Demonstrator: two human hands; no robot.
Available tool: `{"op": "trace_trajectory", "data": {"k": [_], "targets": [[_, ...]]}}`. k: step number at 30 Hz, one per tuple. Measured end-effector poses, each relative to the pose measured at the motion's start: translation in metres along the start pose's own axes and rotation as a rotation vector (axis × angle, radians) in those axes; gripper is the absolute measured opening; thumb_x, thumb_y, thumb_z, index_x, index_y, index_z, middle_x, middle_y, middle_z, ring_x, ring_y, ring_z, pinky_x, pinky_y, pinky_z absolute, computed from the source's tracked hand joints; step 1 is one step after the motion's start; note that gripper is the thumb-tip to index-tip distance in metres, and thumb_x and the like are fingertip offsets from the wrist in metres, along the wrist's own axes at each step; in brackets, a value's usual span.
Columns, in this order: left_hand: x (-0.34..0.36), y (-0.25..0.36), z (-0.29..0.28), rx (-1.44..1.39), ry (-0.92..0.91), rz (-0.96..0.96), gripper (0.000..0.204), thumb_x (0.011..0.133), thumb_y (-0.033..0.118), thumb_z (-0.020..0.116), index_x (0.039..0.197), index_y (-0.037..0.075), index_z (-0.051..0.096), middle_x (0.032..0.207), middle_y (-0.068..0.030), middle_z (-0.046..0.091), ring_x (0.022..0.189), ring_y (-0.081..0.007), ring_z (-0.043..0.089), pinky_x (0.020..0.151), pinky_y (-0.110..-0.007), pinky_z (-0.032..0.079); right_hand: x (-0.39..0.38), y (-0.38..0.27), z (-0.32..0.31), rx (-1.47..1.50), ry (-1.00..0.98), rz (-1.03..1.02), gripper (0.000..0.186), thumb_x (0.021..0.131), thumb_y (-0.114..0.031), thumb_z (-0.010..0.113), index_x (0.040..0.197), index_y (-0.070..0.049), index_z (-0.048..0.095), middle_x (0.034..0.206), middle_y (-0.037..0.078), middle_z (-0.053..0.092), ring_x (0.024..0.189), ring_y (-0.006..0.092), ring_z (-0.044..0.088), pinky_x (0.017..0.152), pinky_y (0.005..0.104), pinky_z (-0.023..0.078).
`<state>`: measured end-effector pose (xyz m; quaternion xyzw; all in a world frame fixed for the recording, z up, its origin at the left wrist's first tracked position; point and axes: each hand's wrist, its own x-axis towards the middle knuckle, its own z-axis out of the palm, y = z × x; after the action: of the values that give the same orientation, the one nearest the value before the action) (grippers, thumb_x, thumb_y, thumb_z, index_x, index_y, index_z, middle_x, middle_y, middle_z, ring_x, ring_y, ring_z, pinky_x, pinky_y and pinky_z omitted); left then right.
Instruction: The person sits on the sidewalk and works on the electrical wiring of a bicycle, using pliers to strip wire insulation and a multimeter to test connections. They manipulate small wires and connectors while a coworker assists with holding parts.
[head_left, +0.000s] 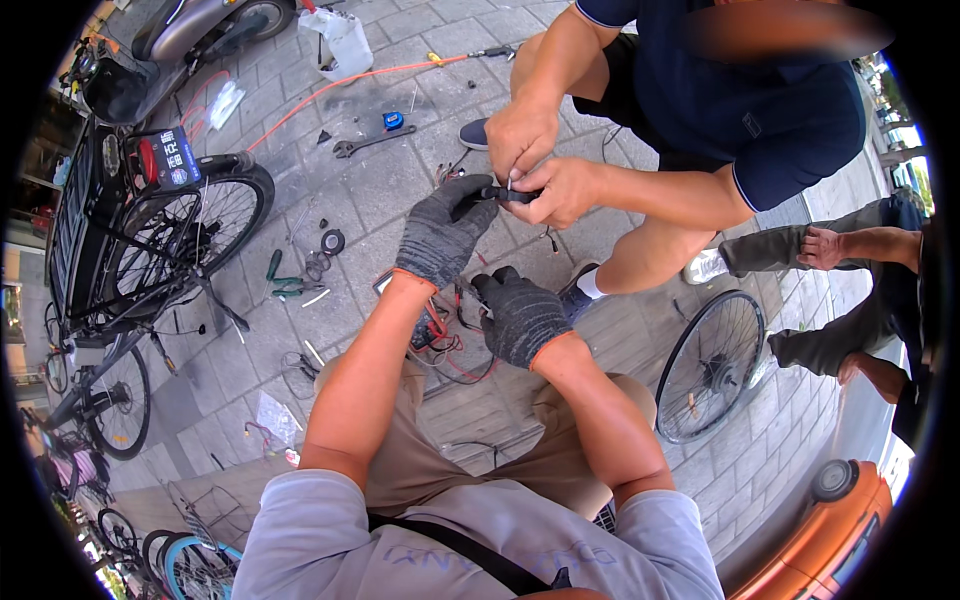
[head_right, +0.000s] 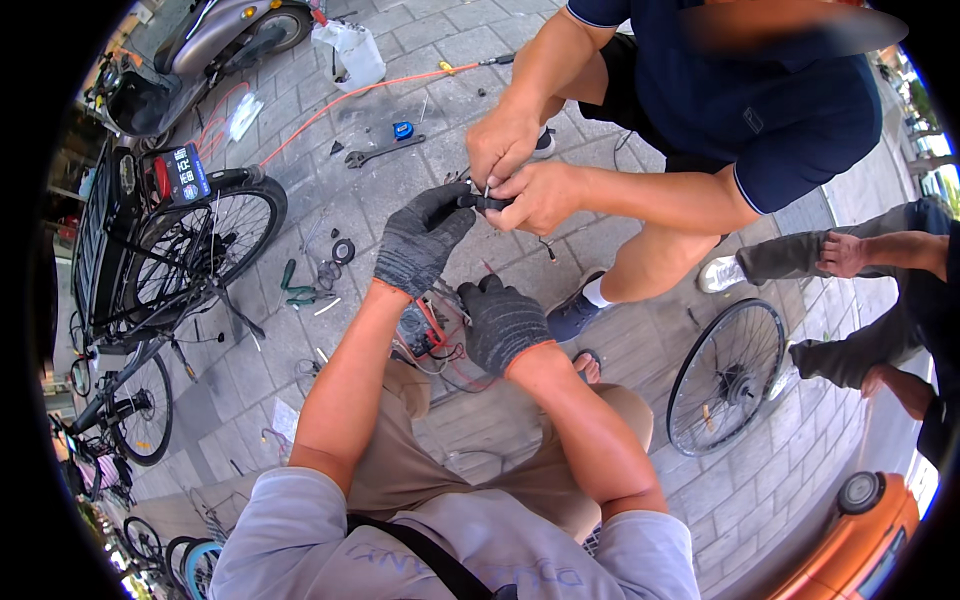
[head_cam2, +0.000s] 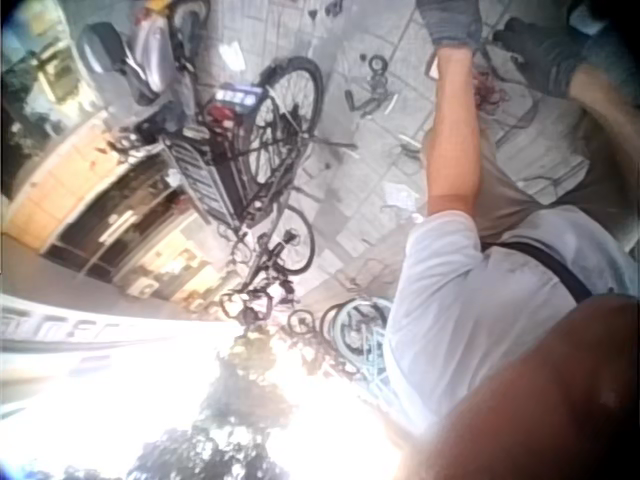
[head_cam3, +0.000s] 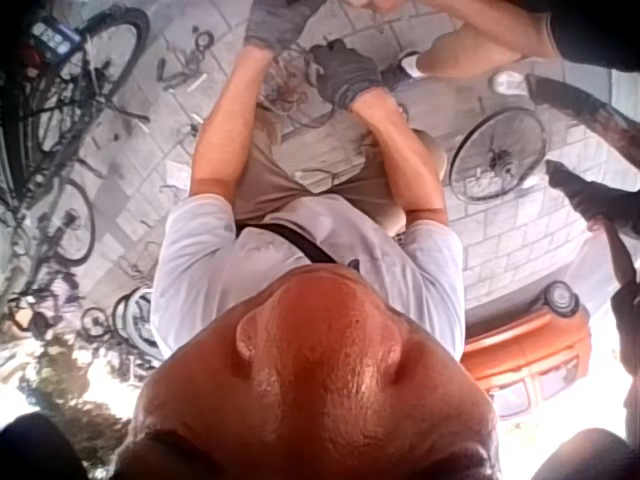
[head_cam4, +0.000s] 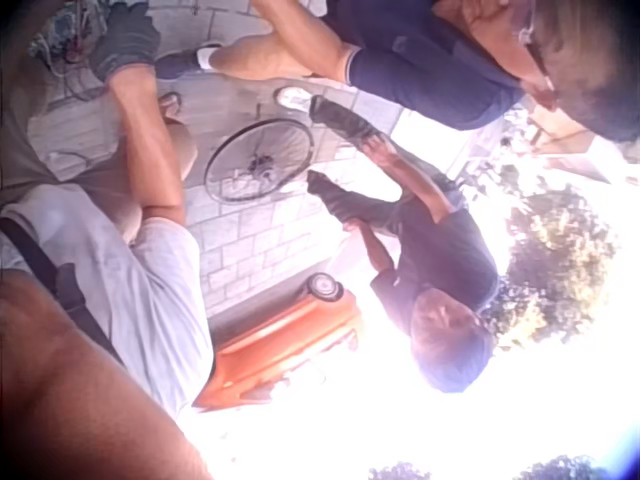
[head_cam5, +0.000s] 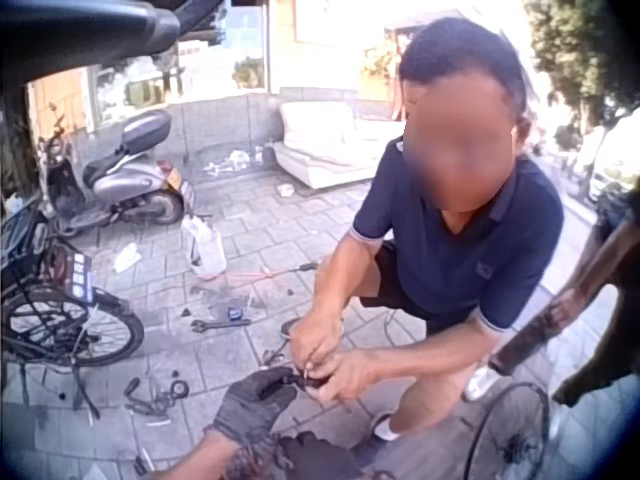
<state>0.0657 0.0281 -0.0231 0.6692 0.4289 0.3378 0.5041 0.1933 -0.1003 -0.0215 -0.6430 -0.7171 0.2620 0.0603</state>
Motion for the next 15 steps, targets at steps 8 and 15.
{"op": "trace_trajectory", "data": {"k": [8, 15], "targets": [[0.003, -0.002, 0.008, 0.155, 0.057, 0.107, 0.033, 0.091, 0.012, 0.075, 0.123, 0.003, 0.069, 0.113, -0.0135, 0.073, 0.100, -0.0197, 0.070, 0.089, -0.033, 0.055, 0.000, -0.001, 0.000, 0.017, 0.025, -0.017, 0.050, 0.083, -0.017, 0.068, 0.132, -0.011, 0.057, 0.116, 0.021, 0.061, 0.103, 0.0389, 0.067, 0.084, 0.0506, 0.055], [0.005, -0.010, 0.009, 0.224, 0.096, 0.199, 0.029, 0.092, 0.014, 0.072, 0.120, 0.005, 0.070, 0.108, -0.0155, 0.073, 0.097, -0.0253, 0.072, 0.087, -0.035, 0.055, 0.001, -0.001, 0.003, 0.020, 0.063, -0.032, 0.047, 0.084, -0.017, 0.067, 0.130, -0.011, 0.058, 0.113, 0.021, 0.063, 0.100, 0.0397, 0.067, 0.082, 0.0515, 0.055]]}}
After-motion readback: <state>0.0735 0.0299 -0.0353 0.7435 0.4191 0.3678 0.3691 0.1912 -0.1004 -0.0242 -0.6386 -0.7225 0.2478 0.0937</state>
